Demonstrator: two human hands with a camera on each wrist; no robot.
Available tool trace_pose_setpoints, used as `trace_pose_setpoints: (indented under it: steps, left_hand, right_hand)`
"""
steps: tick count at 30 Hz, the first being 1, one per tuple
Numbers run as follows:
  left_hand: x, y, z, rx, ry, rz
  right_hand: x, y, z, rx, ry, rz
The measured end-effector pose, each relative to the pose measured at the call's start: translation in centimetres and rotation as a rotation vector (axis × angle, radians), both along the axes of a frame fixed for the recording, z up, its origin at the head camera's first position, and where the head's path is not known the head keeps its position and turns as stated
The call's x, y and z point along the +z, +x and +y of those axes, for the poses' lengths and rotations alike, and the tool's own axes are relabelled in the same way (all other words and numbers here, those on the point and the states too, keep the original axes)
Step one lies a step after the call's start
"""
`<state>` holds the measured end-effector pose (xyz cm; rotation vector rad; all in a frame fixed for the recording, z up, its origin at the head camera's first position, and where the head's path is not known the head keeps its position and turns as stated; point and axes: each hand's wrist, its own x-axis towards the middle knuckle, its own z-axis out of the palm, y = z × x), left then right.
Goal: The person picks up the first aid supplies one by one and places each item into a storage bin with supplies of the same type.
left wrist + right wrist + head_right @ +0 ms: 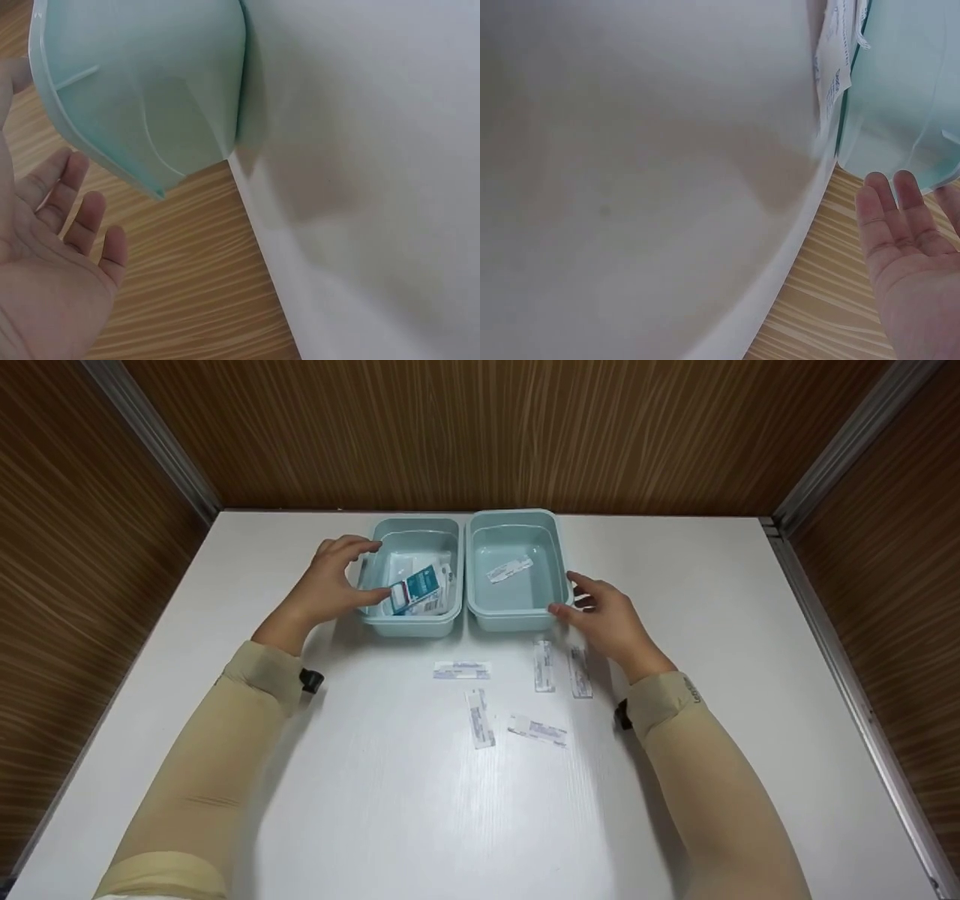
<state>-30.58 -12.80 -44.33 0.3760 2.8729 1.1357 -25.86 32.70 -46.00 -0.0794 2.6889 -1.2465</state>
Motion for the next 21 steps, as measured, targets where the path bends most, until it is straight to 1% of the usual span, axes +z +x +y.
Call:
trace_pose_setpoints:
  steps: [3,7,14,18,21]
  left_hand:
    - [-0.4,0.3,-0.1,0.003,0.003,0.006]
    - [-0.9,0.8,-0.2,0.016,0.023,-0.006]
    - [-1.1,1.7,-0.6,0.056,0.054,-0.009]
    - [-1.1,2.1,-0.6,0.071,0.035,-0.042]
    - [-1.2,2.3,-0.6,0.07,0.021,-0.056]
  right_hand:
    - [-0.1,0.0,0.1,-0.004,0.008,-0.003]
    - [0.0,0.1,0.2,-0.008,0.008,-0.018]
    - [0.0,0.1,0.5,-0.007,0.008,-0.01]
    - [0.0,0.2,0.6,-0.012,-0.001,-0.016]
    - [0.1,0.3,0.6,-0.02,-0.01,-0.022]
